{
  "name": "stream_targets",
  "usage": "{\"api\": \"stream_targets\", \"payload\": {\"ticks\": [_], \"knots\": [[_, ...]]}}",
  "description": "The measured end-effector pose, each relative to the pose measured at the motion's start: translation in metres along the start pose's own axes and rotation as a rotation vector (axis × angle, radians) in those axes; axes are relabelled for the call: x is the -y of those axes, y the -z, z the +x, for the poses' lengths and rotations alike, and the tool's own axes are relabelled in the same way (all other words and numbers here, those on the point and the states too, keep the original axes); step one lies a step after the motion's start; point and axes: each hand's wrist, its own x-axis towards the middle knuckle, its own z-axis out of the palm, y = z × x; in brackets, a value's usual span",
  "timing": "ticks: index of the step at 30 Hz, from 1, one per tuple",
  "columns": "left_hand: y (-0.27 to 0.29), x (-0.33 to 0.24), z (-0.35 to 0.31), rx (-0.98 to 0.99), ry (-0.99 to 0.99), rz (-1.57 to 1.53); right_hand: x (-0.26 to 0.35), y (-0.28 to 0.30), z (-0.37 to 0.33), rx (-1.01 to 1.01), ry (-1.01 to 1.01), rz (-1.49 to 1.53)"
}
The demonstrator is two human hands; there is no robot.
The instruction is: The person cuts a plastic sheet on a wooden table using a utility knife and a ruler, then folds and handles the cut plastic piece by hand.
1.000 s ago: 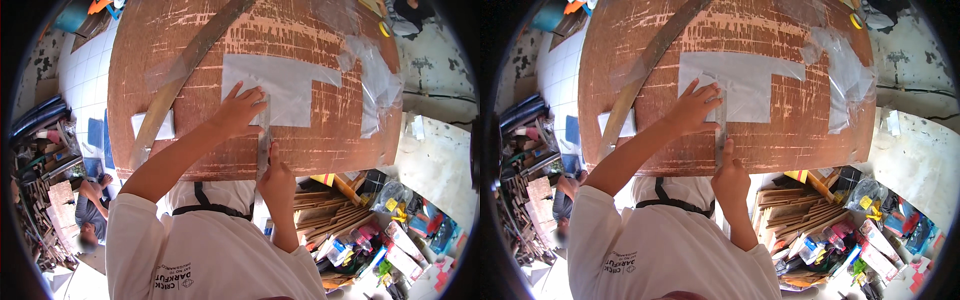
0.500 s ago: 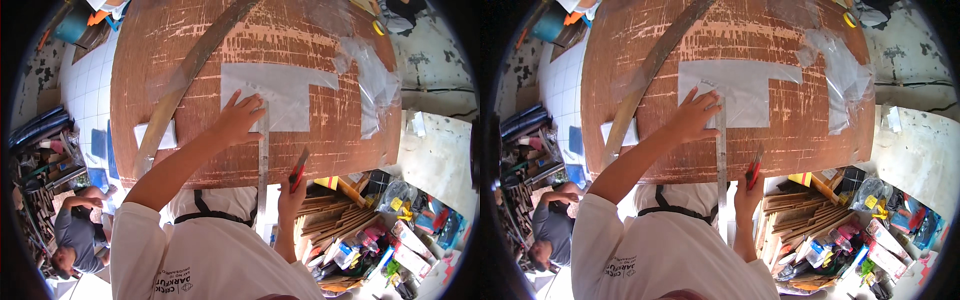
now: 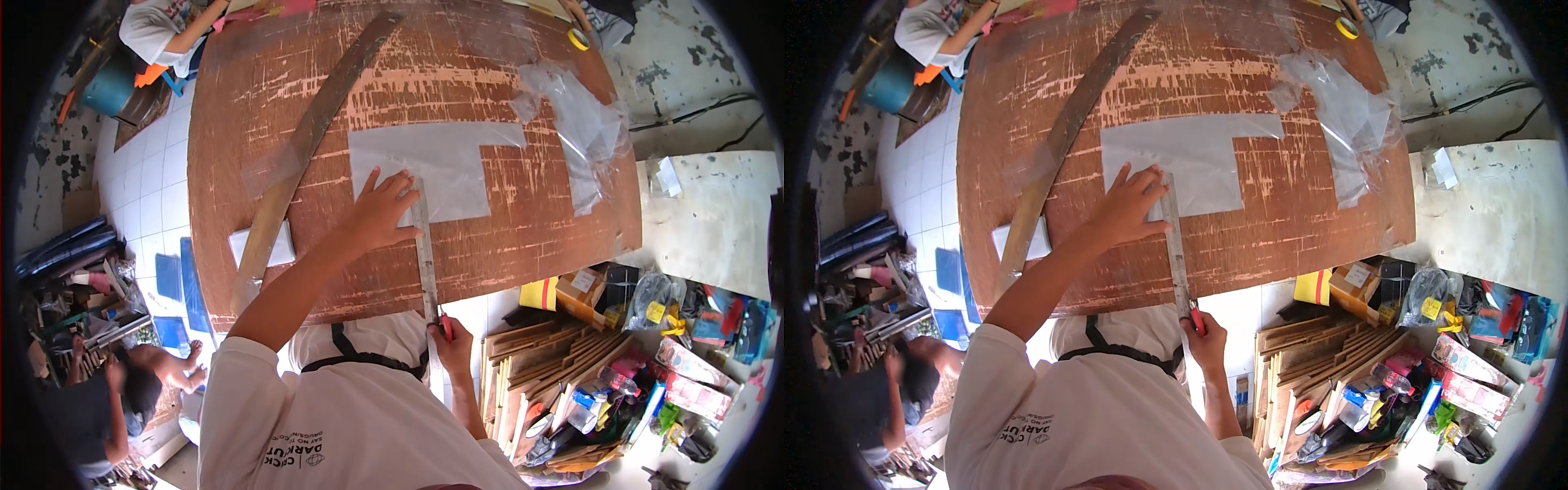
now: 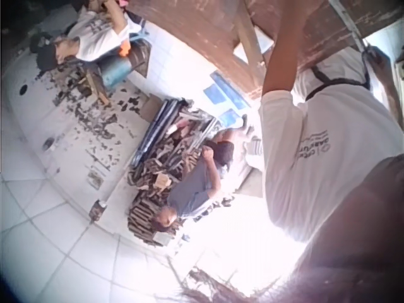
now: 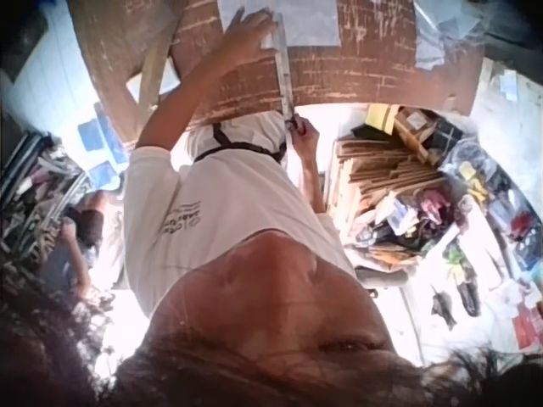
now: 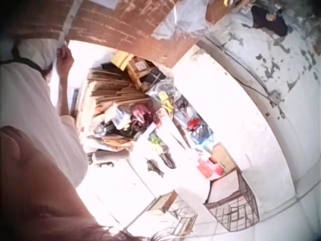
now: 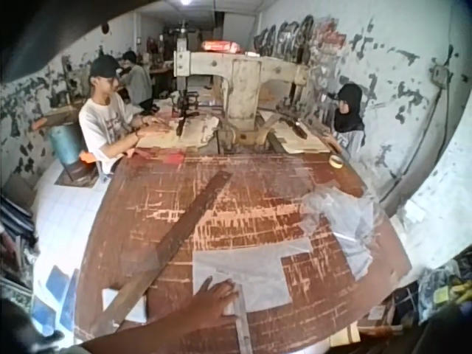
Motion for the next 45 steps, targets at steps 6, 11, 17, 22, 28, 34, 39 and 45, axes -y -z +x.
{"api": "stream_targets", "payload": {"ticks": [6,11,17,22,28,34,39,45], "knots": [[0.013,-0.007,0.003,0.021,0.019,-0.066,0.006,0.021,-0.004,-0.066,0.070,0.165],[0.004,-0.003,0.004,-0.072,0.018,-0.059,0.024,0.084,0.007,-0.119,0.156,0.062],[0.004,-0.009,0.005,0.040,0.081,0.056,0.033,0.154,0.060,-0.273,0.167,0.325],[0.002,-0.013,0.007,0.012,0.094,0.064,0.037,0.201,0.114,-0.263,0.150,0.296],[0.017,-0.037,0.013,0.001,0.160,0.105,0.033,0.257,0.188,-0.147,0.163,0.207],[0.013,-0.052,0.028,-0.012,0.263,0.169,0.072,0.270,0.259,-0.131,0.120,0.222],[0.008,-0.056,0.034,-0.051,0.332,0.214,0.090,0.289,0.342,0.017,0.303,-0.258],[0.012,-0.066,0.033,-0.103,0.346,0.232,0.091,0.276,0.389,-0.028,0.510,-0.595]]}}
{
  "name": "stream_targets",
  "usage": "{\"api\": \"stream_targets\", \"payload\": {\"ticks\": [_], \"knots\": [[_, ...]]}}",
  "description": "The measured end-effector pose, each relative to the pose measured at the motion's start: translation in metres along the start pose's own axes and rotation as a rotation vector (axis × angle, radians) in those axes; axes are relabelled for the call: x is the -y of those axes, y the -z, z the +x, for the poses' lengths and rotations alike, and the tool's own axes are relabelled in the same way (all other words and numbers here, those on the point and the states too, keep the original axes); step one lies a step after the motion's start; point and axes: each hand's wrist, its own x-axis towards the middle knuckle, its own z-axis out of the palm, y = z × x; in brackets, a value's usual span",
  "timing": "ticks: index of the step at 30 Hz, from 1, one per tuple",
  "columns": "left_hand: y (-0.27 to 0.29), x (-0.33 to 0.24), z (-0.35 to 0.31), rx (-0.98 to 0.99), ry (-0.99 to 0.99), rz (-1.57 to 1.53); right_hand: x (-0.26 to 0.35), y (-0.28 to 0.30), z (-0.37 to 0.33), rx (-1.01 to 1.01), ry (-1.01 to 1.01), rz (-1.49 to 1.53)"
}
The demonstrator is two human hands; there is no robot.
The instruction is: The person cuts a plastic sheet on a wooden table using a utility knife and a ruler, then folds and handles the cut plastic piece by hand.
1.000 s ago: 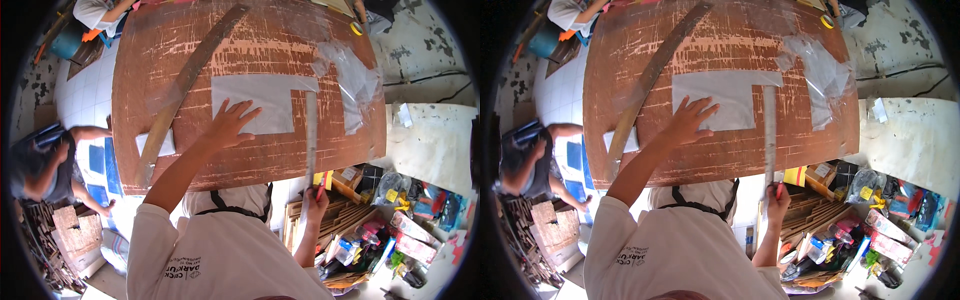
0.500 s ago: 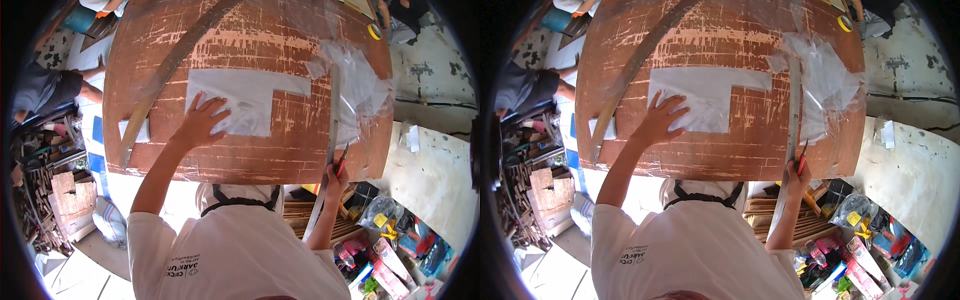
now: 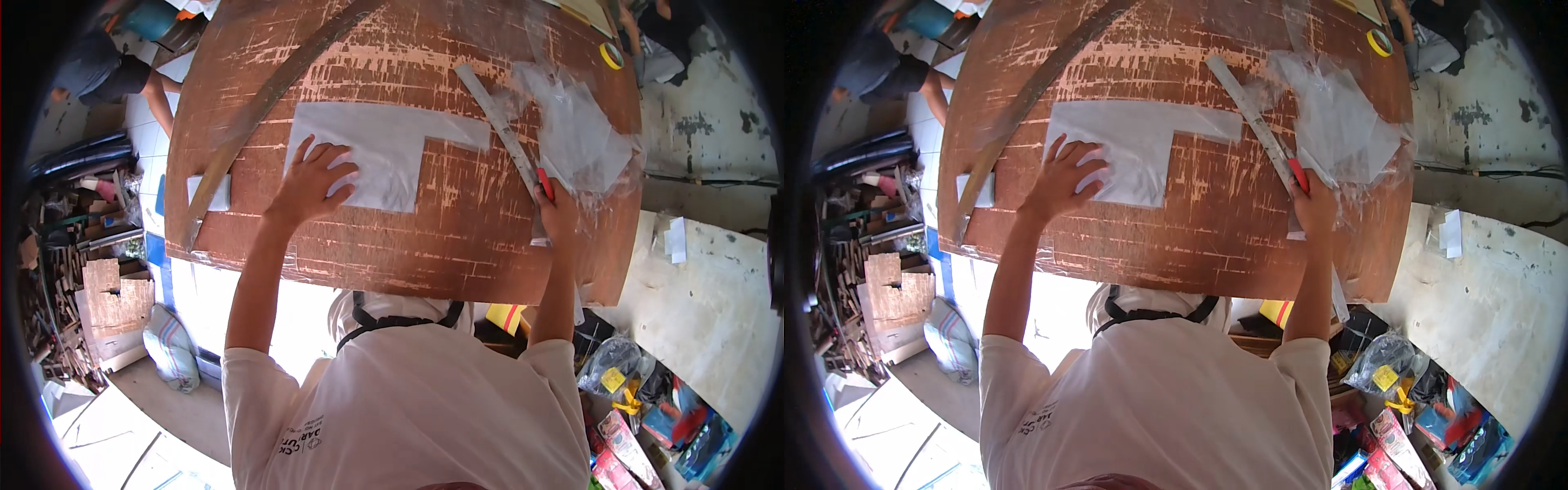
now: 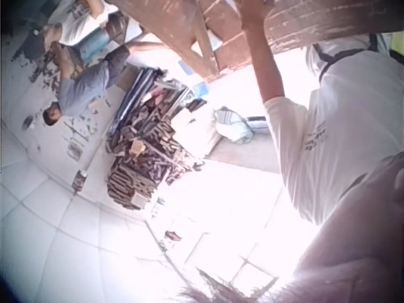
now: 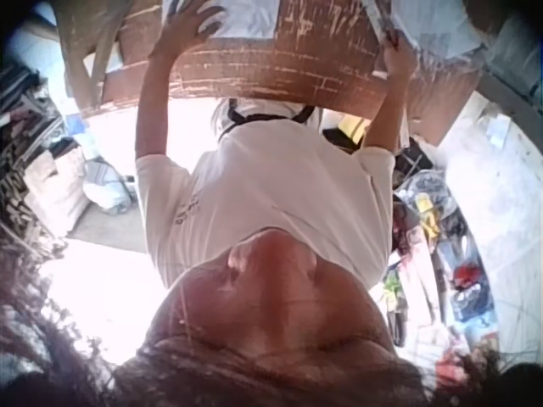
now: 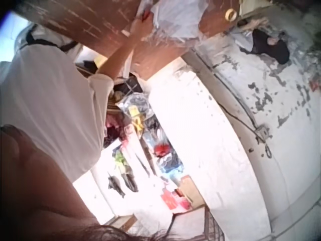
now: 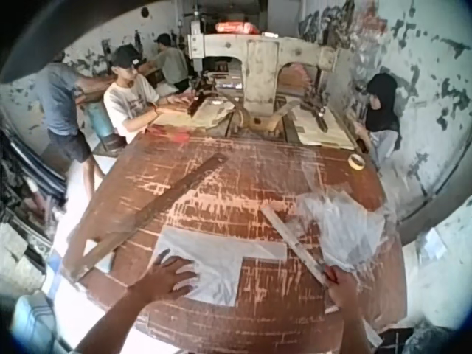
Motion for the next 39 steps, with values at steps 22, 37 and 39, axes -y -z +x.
{"api": "stream_targets", "payload": {"ticks": [22,37,39], "knots": [[0.230,-0.228,-0.115,-0.233,-0.942,-1.190,-0.030,-0.022,0.010,-0.091,0.131,0.010],[0.223,-0.229,-0.117,-0.281,-1.041,-1.176,-0.034,-0.023,0.007,-0.164,0.152,-0.008],[0.218,-0.221,-0.111,-0.281,-1.068,-1.215,-0.030,-0.022,0.006,-0.133,0.091,-0.015]]}}
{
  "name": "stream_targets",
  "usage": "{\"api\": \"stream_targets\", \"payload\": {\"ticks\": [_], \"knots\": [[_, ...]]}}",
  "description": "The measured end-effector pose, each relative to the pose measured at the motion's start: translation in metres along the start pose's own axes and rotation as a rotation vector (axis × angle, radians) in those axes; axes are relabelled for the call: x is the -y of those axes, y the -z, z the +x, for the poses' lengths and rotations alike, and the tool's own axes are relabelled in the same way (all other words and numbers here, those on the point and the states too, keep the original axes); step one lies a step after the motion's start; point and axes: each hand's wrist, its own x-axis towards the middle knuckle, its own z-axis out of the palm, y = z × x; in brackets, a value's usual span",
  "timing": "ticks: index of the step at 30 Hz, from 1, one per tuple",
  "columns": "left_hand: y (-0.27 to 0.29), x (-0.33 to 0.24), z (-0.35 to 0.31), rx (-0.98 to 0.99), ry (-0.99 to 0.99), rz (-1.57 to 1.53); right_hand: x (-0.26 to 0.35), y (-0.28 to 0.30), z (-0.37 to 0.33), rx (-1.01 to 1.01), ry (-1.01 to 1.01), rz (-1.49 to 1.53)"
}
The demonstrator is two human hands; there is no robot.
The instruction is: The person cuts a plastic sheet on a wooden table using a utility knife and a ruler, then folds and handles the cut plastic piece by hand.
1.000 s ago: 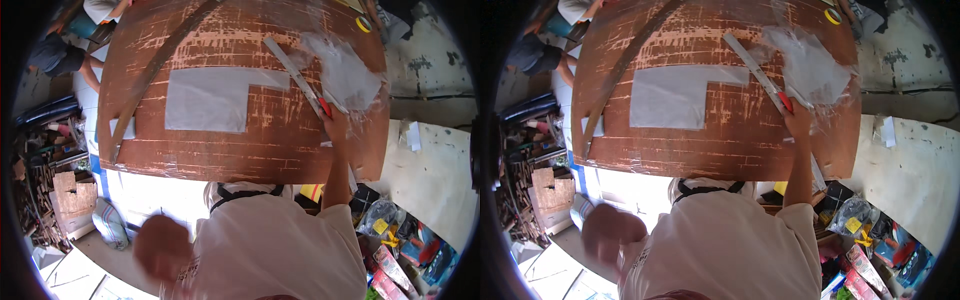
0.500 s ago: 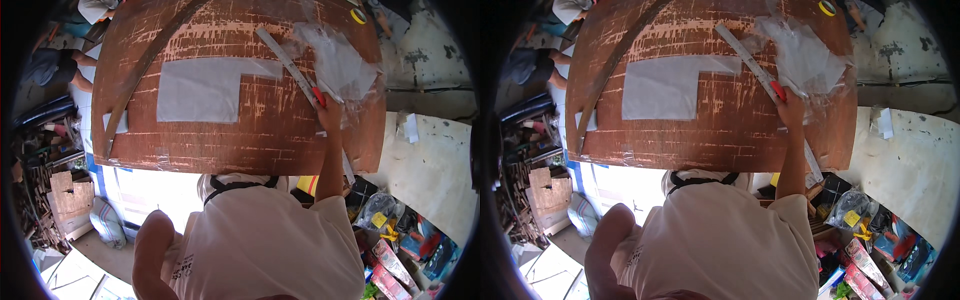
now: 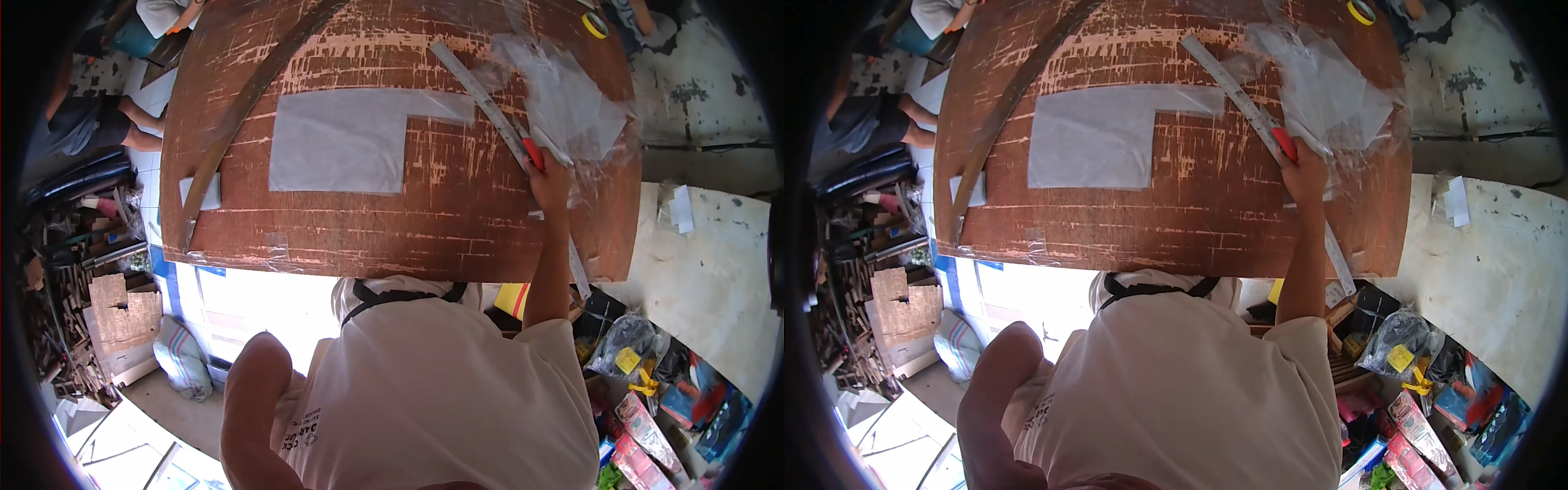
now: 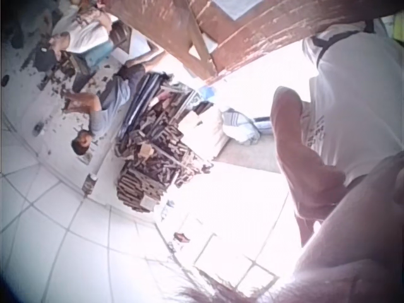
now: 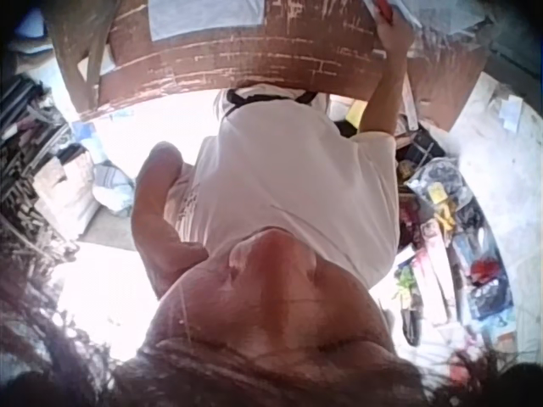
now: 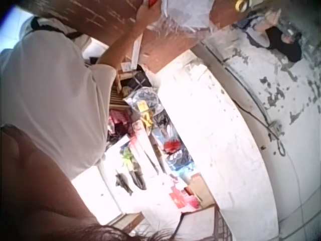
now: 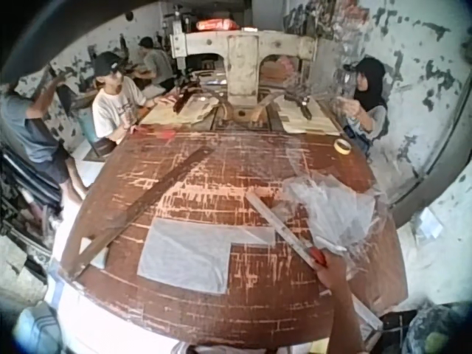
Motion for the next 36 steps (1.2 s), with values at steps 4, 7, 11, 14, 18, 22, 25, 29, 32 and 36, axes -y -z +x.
{"api": "stream_targets", "payload": {"ticks": [4,7,11,14,18,22,25,29,32,36], "knots": [[0.022,0.019,-0.001,-0.072,-0.127,-0.166,0.020,-0.004,-0.003,0.006,0.111,-0.029],[0.055,0.074,-0.019,-0.298,-0.334,-0.799,0.003,-0.004,-0.007,-0.093,0.178,-0.105],[0.070,0.130,-0.060,-1.024,-0.578,-1.474,0.006,0.003,-0.011,-0.075,0.167,-0.071],[0.071,0.153,-0.084,-1.191,-0.563,-1.479,0.000,0.001,-0.009,-0.081,0.162,-0.036],[0.072,0.165,-0.099,-1.369,-0.507,-1.458,-0.012,0.001,0.001,-0.048,0.112,-0.066],[0.077,0.180,-0.113,-1.492,-0.386,-1.324,-0.022,-0.001,0.009,-0.050,0.060,-0.020],[0.076,0.190,-0.123,-1.536,-0.322,-1.266,-0.021,0.002,0.012,0.010,0.020,-0.082],[0.073,0.199,-0.123,-1.585,-0.249,-1.271,-0.012,0.007,0.009,-0.038,0.095,-0.416],[0.067,0.203,-0.121,-1.640,-0.209,-1.246,0.046,0.015,-0.010,-0.314,0.317,-0.277],[0.059,0.205,-0.126,-1.703,-0.202,-1.147,0.191,0.023,-0.073,0.326,0.123,0.624]]}}
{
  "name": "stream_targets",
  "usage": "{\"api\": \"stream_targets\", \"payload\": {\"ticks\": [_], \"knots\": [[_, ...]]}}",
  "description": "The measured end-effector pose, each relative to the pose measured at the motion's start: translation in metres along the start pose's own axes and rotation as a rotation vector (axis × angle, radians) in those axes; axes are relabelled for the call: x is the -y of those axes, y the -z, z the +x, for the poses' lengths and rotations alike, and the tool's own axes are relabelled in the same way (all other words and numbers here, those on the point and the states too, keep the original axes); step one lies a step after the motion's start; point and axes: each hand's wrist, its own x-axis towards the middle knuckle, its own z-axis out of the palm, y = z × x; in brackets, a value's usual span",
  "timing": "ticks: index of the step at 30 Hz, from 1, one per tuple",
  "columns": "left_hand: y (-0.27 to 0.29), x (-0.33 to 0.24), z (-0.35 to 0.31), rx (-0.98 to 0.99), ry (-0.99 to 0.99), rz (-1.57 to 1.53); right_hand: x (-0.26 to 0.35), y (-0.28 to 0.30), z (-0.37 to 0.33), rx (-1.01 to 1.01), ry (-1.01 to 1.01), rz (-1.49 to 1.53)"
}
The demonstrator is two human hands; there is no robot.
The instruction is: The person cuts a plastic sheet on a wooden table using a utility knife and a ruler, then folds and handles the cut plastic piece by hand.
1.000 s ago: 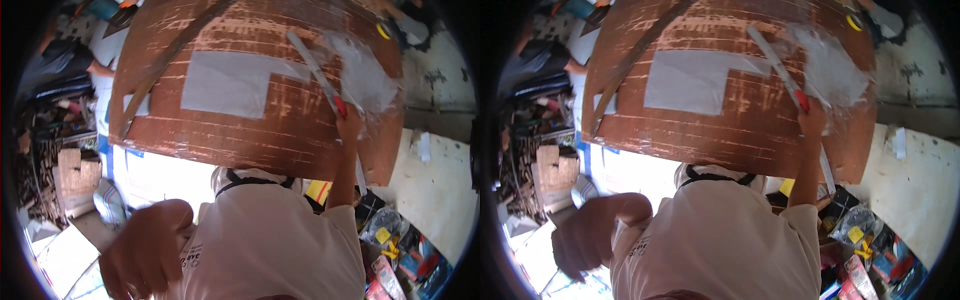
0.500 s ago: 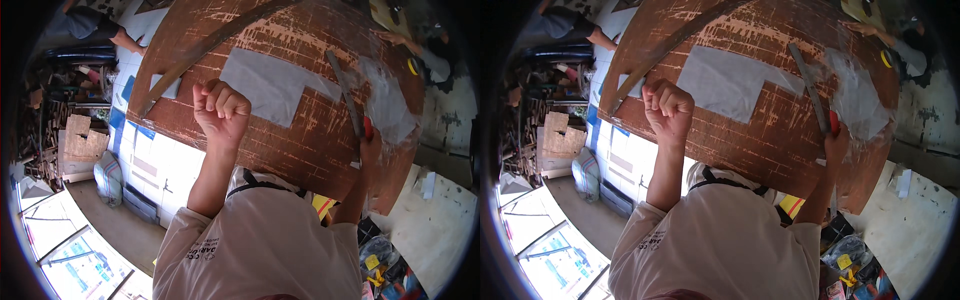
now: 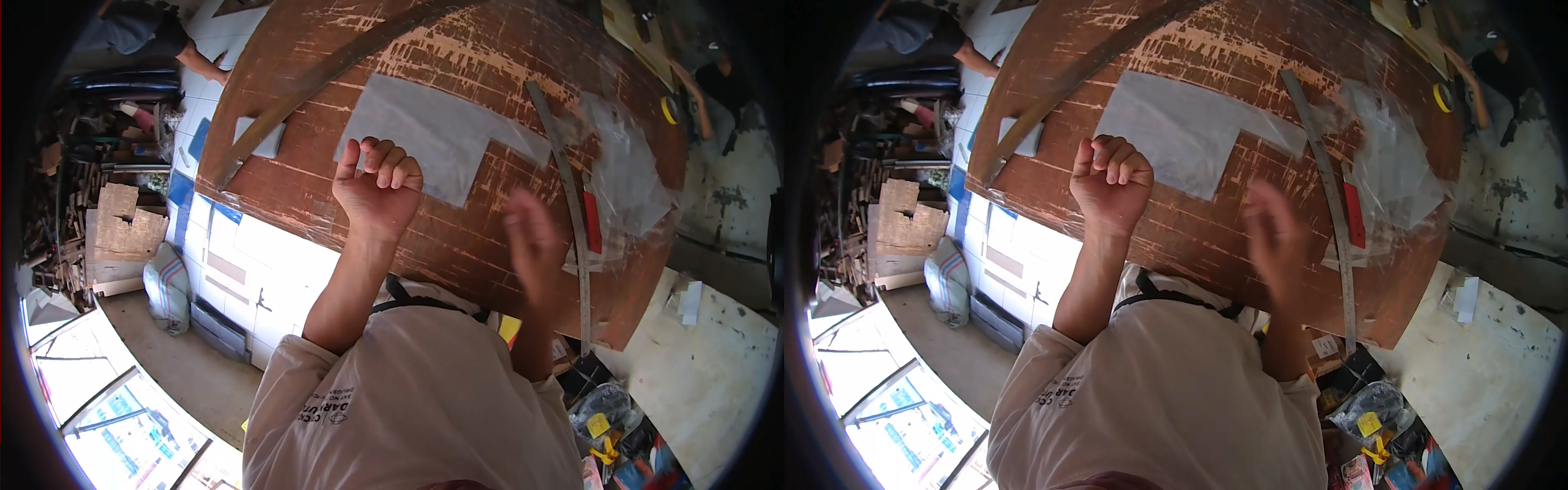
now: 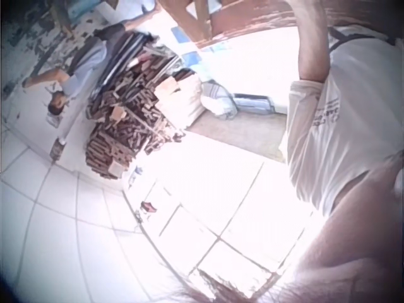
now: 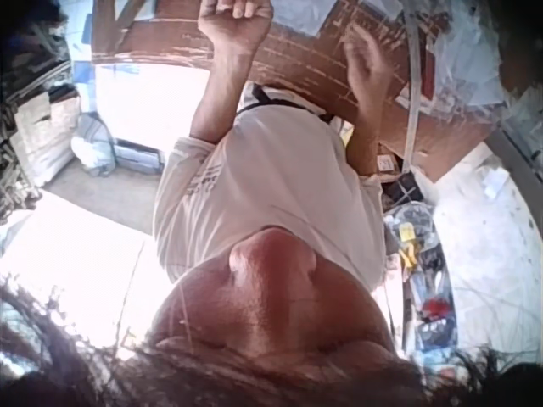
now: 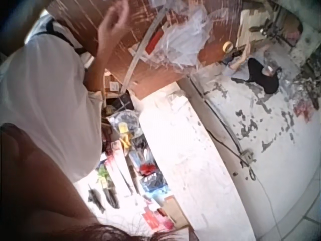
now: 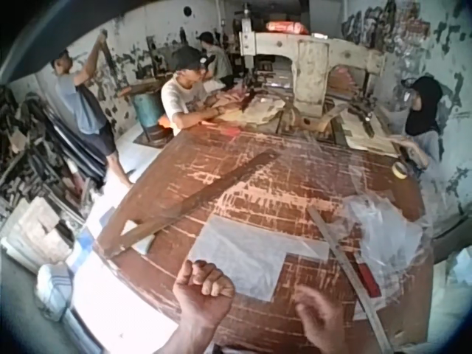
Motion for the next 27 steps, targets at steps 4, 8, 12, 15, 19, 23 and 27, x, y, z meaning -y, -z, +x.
{"api": "stream_targets", "payload": {"ticks": [4,8,12,15,19,23,27], "knots": [[0.007,-0.014,-0.007,-0.027,-0.024,-0.017,0.028,-0.080,-0.018,0.433,-0.054,0.475],[0.001,-0.049,-0.027,0.074,-0.173,0.075,0.059,-0.105,-0.013,0.765,-0.006,0.244],[-0.010,-0.094,-0.055,0.145,-0.434,0.171,0.056,-0.141,-0.024,0.820,0.483,0.138],[-0.011,-0.107,-0.073,0.050,-0.531,0.228,0.072,-0.158,-0.033,0.662,0.613,0.104],[-0.008,-0.122,-0.087,0.092,-0.671,0.305,0.073,-0.174,-0.047,0.652,0.627,0.156],[0.000,-0.132,-0.089,0.077,-0.717,0.387,0.078,-0.184,-0.053,0.658,0.679,0.192],[0.010,-0.152,-0.097,0.068,-0.812,0.569,0.072,-0.198,-0.060,0.659,0.766,0.087]]}}
